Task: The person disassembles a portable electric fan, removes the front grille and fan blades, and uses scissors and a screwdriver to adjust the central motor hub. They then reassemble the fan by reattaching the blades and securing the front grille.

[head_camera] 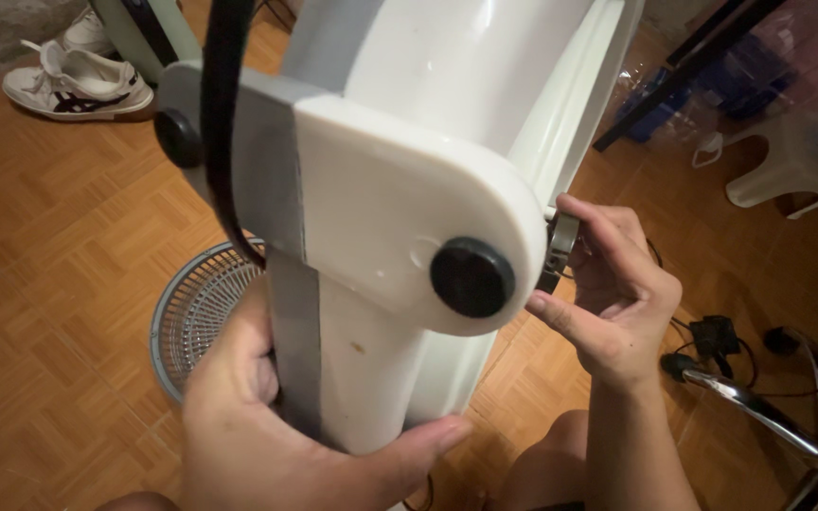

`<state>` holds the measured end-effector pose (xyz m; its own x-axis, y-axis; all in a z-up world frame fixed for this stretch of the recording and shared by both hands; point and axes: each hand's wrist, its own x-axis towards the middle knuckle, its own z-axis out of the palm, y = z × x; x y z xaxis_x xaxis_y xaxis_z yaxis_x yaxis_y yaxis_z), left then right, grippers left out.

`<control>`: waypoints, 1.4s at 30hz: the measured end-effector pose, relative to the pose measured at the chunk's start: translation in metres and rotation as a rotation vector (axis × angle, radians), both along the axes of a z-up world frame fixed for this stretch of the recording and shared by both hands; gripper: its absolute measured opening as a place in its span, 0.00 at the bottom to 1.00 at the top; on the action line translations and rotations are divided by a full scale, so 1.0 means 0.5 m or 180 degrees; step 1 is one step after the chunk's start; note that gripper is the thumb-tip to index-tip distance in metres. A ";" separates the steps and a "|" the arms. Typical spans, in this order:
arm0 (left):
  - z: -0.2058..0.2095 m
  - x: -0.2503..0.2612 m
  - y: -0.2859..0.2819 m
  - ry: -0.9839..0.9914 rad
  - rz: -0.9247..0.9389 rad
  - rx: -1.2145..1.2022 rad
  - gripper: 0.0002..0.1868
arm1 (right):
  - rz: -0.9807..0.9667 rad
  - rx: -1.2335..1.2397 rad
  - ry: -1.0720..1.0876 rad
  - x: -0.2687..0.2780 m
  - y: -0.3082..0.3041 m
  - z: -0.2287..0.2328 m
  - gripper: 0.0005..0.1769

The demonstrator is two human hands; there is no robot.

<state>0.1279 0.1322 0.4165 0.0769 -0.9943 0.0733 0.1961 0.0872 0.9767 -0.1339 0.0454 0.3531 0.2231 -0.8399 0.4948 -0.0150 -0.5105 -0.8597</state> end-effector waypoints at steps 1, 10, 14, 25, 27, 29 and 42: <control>0.000 0.000 0.000 -0.0007 0.0012 0.0003 0.47 | -0.0006 0.0000 -0.0005 0.000 0.000 0.000 0.37; -0.004 0.001 -0.007 -0.0160 0.0024 0.0157 0.46 | -0.0048 0.0148 0.0063 0.003 -0.002 0.003 0.40; -0.020 -0.009 -0.013 -0.0073 0.0149 0.0116 0.43 | -0.0089 0.0242 0.0155 0.007 -0.008 -0.002 0.40; -0.043 -0.004 -0.030 -0.0075 -0.0001 0.0073 0.38 | 0.0134 0.0469 0.0023 -0.005 -0.030 -0.028 0.38; -0.048 -0.003 -0.033 -0.0093 -0.0068 -0.0066 0.37 | 0.0071 0.0495 -0.0194 -0.033 -0.045 -0.055 0.33; -0.055 -0.005 -0.037 -0.0040 -0.0134 0.0057 0.36 | -0.0234 0.0610 -0.0505 -0.072 -0.073 -0.102 0.28; -0.128 -0.020 -0.073 0.0396 -0.0405 -0.0161 0.36 | -0.0129 0.3323 -0.1217 -0.146 -0.156 -0.289 0.39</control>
<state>0.1177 0.0958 0.3523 -0.0378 -0.9919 0.1213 0.3277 0.1024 0.9392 -0.2071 -0.0325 0.2087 0.1700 -0.8873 -0.4288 0.3424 0.4612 -0.8186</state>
